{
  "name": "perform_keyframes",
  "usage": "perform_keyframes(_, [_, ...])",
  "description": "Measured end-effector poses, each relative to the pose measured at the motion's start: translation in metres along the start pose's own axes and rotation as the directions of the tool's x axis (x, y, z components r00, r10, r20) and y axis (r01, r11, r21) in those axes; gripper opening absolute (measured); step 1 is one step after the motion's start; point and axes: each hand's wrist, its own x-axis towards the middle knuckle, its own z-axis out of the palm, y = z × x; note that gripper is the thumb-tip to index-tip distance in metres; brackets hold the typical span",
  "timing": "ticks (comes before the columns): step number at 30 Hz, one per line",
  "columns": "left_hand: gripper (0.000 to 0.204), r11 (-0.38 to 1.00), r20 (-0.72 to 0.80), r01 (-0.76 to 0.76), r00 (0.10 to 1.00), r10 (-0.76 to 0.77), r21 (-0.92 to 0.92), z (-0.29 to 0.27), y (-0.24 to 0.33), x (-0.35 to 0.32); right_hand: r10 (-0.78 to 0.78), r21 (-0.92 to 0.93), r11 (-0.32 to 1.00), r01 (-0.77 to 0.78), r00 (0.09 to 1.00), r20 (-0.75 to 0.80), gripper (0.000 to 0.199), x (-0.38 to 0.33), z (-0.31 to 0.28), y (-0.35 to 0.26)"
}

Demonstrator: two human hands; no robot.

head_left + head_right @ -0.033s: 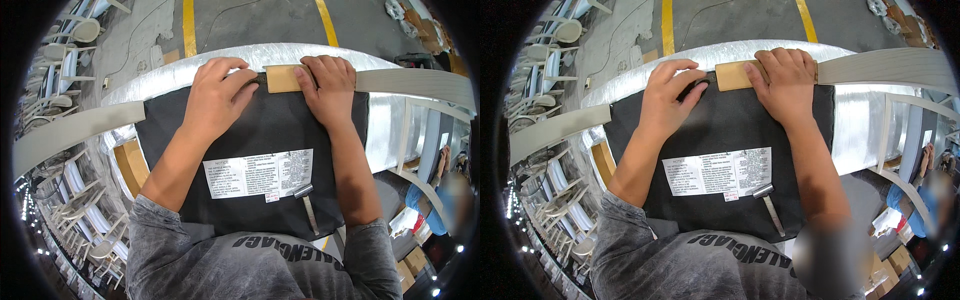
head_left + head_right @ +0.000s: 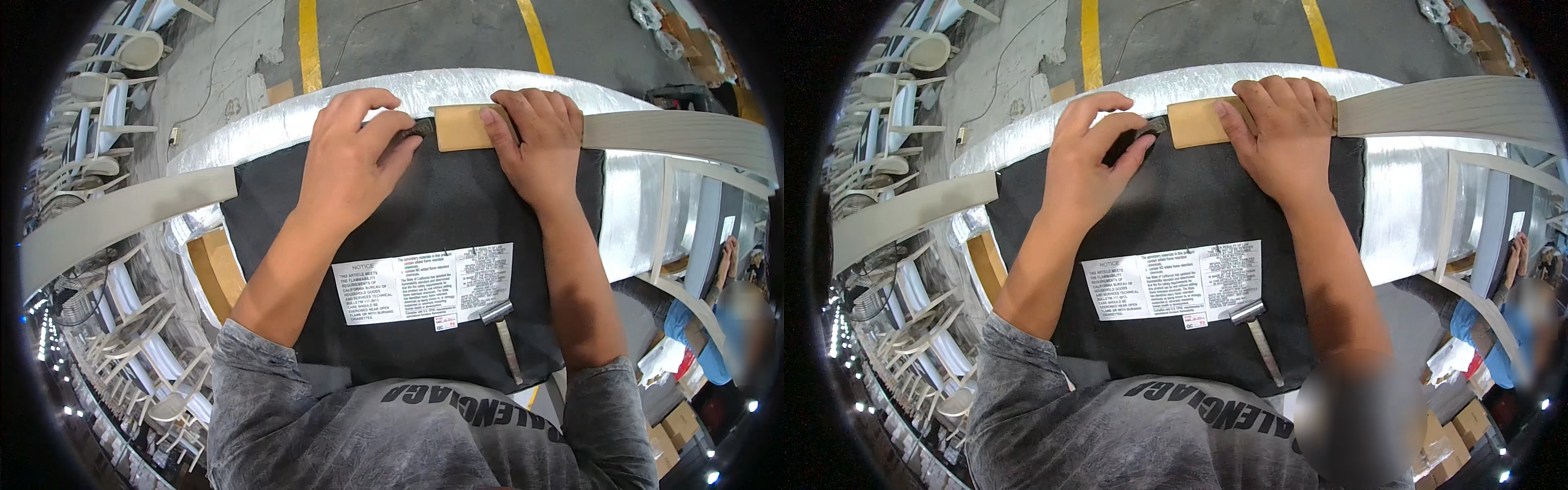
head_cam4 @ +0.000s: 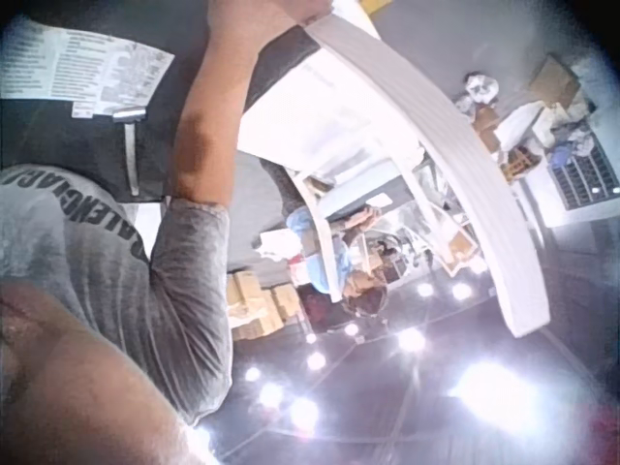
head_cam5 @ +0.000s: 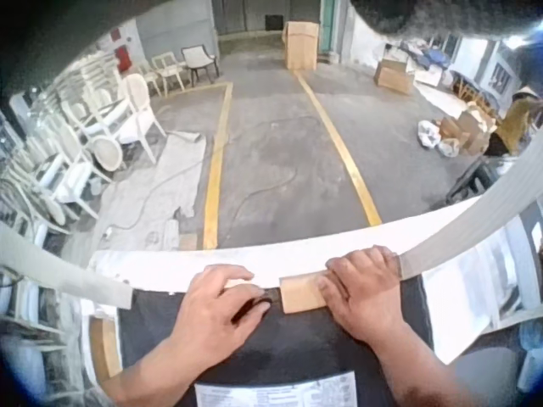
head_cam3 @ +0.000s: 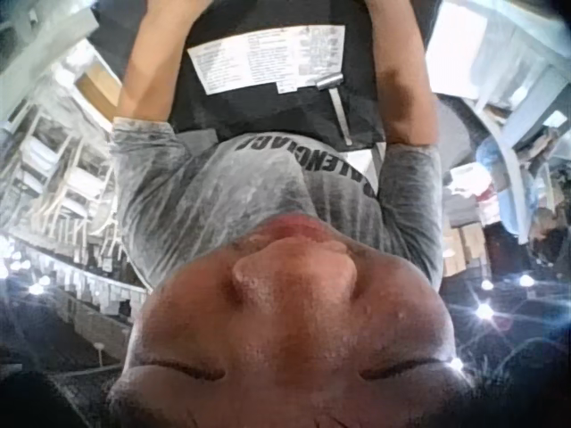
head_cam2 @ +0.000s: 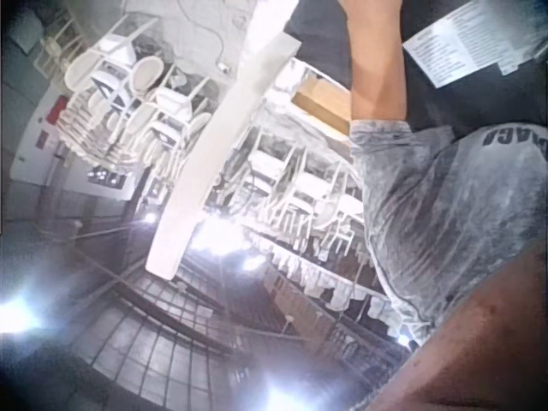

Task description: The person hammers metal fasteners into the underside of a chair seat using a hammer and a small wooden block. They repeatedly flip the chair to access different sides and continue securing fasteners along the edges.

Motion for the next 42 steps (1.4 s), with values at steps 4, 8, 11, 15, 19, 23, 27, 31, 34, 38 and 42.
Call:
perform_keyframes(4, [0.019, 0.995, 0.086, 0.049, 0.995, -0.056, 0.084, -0.012, 0.004, 0.0, -0.021, -0.001, 1.0, 0.021, 1.0, -0.021, 0.026, 0.001, 0.003, 0.005])
perform_keyframes(8, [0.02, 0.993, 0.203, 0.081, 0.977, -0.063, -0.084, -0.022, 0.003, 0.006, -0.019, 0.0, 1.0, 0.019, 0.999, -0.035, 0.027, 0.002, 0.006, 0.007])
perform_keyframes(11, [0.024, 0.996, 0.312, -0.06, 0.947, 0.08, -0.072, -0.031, 0.002, 0.012, -0.02, -0.01, 1.0, 0.019, 0.999, -0.025, 0.028, 0.002, 0.005, 0.006])
perform_keyframes(15, [0.026, 0.981, 0.405, -0.191, 0.899, 0.165, 0.024, -0.03, 0.002, 0.01, -0.018, -0.029, 0.999, 0.017, 1.0, -0.019, 0.029, 0.002, 0.004, 0.007])
perform_keyframes(19, [0.023, 0.993, 0.284, -0.099, 0.952, 0.112, -0.06, -0.028, -0.005, 0.009, 0.005, -0.03, 1.0, -0.005, 1.0, -0.009, 0.028, 0.001, 0.003, 0.004])
perform_keyframes(23, [0.024, 0.994, 0.205, 0.034, 0.979, -0.012, -0.108, -0.017, -0.01, 0.004, -0.014, -0.05, 0.999, 0.014, 1.0, -0.009, 0.029, 0.002, 0.004, 0.006])
perform_keyframes(27, [0.026, 0.998, 0.131, -0.003, 0.991, 0.01, -0.055, -0.012, -0.006, 0.006, -0.017, -0.051, 0.999, 0.017, 1.0, 0.002, 0.03, 0.001, 0.004, 0.006])
perform_keyframes(31, [0.024, 0.994, 0.119, 0.03, 0.993, -0.018, -0.104, -0.015, -0.015, 0.006, -0.019, -0.058, 0.998, 0.019, 1.0, -0.012, 0.029, 0.0, 0.005, 0.007])
perform_keyframes(34, [0.027, 0.993, 0.122, 0.0, 0.992, 0.014, -0.118, -0.011, -0.011, 0.007, -0.012, -0.043, 0.999, 0.011, 1.0, -0.019, 0.028, 0.0, 0.005, 0.007])
perform_keyframes(38, [0.022, 0.997, 0.056, -0.054, 0.997, 0.056, -0.046, 0.003, -0.01, 0.004, -0.015, -0.023, 1.0, 0.015, 1.0, -0.014, 0.028, 0.001, 0.006, 0.007])
perform_keyframes(42, [0.02, 0.998, 0.008, -0.046, 0.999, 0.046, -0.042, 0.006, -0.006, 0.003, -0.004, -0.014, 1.0, 0.004, 1.0, -0.023, 0.028, 0.001, 0.004, 0.008])
